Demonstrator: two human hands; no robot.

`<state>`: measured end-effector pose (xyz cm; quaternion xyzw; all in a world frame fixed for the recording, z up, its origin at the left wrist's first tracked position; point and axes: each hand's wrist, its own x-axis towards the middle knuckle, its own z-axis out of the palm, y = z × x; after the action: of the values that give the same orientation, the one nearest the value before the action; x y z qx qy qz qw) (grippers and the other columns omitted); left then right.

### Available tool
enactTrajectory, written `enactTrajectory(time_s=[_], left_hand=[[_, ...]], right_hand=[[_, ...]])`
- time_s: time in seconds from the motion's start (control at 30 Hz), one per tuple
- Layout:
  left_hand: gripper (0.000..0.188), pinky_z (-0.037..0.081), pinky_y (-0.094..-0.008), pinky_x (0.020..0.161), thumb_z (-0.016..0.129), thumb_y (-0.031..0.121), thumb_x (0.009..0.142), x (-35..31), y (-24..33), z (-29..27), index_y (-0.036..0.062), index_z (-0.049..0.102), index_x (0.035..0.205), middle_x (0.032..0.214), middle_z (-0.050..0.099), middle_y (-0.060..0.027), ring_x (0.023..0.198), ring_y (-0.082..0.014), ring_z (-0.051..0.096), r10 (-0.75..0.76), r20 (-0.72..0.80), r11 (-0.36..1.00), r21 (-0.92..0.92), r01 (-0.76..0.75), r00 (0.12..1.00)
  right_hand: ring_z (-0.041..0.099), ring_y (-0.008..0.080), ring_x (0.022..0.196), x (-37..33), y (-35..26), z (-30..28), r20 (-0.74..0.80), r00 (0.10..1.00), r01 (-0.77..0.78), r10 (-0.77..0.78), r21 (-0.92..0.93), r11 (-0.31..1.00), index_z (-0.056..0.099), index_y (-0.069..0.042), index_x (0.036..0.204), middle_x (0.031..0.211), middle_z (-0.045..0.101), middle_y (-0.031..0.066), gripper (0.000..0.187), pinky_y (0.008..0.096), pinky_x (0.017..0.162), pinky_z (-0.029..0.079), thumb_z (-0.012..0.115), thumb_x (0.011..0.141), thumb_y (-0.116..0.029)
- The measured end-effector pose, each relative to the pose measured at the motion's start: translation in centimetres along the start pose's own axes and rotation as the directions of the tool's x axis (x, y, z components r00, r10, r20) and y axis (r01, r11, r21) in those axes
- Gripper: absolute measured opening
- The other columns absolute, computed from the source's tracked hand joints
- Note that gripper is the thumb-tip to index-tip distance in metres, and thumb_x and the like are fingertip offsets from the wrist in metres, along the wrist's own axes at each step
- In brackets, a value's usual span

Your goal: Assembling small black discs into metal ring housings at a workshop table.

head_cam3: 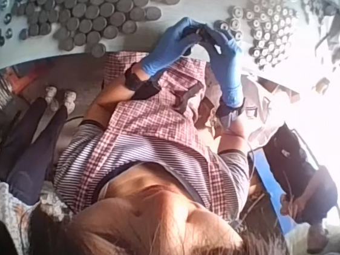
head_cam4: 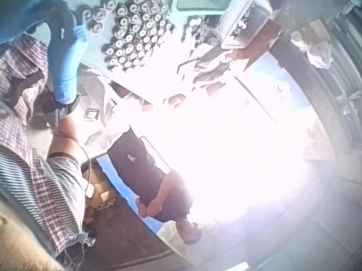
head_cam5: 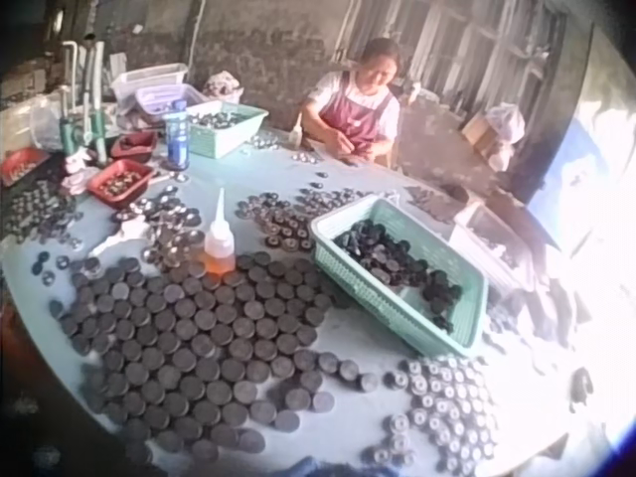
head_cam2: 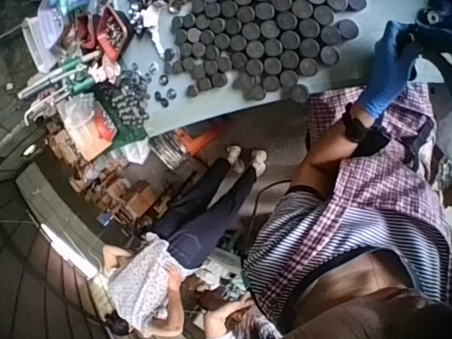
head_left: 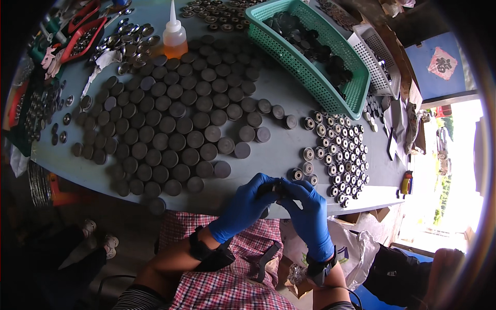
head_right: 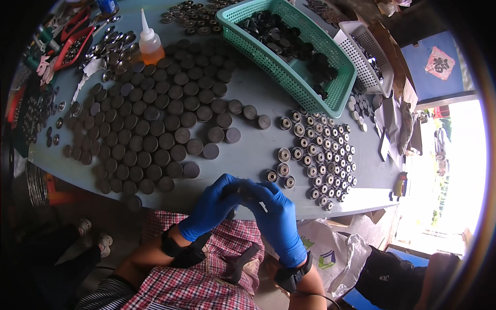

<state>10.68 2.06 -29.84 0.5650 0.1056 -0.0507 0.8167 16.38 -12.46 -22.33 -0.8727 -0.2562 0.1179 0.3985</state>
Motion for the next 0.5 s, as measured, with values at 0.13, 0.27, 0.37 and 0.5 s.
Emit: enactTrajectory(time_s=[0.13, 0.27, 0.37, 0.5], left_hand=[[0.02, 0.045, -0.0204, 0.057, 0.061, 0.014, 0.098, -0.1, -0.1, 0.0, 0.0033, 0.056, 0.114, 0.077, 0.057, 0.0019, 0.064, -0.0023, 0.052, -0.028, 0.017, 0.999, -0.023, 0.028, 0.999], [0.026, 0.044, -0.0193, 0.059, 0.054, 0.021, 0.102, 0.1, -0.2, 0.0, 0.0036, 0.054, 0.122, 0.08, 0.055, 0.0022, 0.065, -0.0024, 0.05, -0.002, -0.037, 0.988, -0.156, -0.003, 0.999], [0.033, 0.043, -0.0187, 0.06, 0.05, 0.028, 0.104, 0.1, -0.2, 0.2, 0.0035, 0.053, 0.126, 0.083, 0.054, 0.0019, 0.066, -0.0036, 0.05, 0.042, -0.065, 0.973, -0.223, -0.055, 0.997], [0.039, 0.044, -0.0193, 0.063, 0.05, 0.032, 0.104, 0.3, -0.3, 0.4, 0.0037, 0.049, 0.131, 0.086, 0.057, 0.0019, 0.07, -0.0047, 0.052, 0.059, -0.098, 0.98, -0.186, -0.076, 0.993]], right_hand=[[0.068, 0.021, 0.083, -0.1, 0.6, 0.2, -0.01, 1.0, -0.014, 0.015, 0.059, 0.998, 0.068, -0.004, 0.114, 0.095, 0.068, 0.0095, 0.034, 0.0298, 0.074, 0.054, 0.073, 0.081, 0.0], [0.068, 0.0214, 0.087, 1.5, 1.1, 0.2, 0.046, 0.999, 0.014, -0.019, 0.102, 0.995, 0.068, -0.004, 0.113, 0.096, 0.068, 0.0091, 0.032, 0.0308, 0.076, 0.054, 0.072, 0.082, 0.0], [0.068, 0.0236, 0.088, 3.9, 1.5, 0.8, -0.058, 0.995, 0.075, -0.075, -0.001, 0.997, 0.067, -0.005, 0.113, 0.099, 0.067, 0.0094, 0.031, 0.0321, 0.077, 0.054, 0.072, 0.083, -0.004], [0.065, 0.0299, 0.083, 7.9, 5.2, 1.8, -0.108, 0.966, 0.193, -0.234, -0.3, 0.934, 0.065, -0.006, 0.114, 0.098, 0.065, 0.0111, 0.033, 0.0363, 0.072, 0.053, 0.07, 0.082, -0.005]])
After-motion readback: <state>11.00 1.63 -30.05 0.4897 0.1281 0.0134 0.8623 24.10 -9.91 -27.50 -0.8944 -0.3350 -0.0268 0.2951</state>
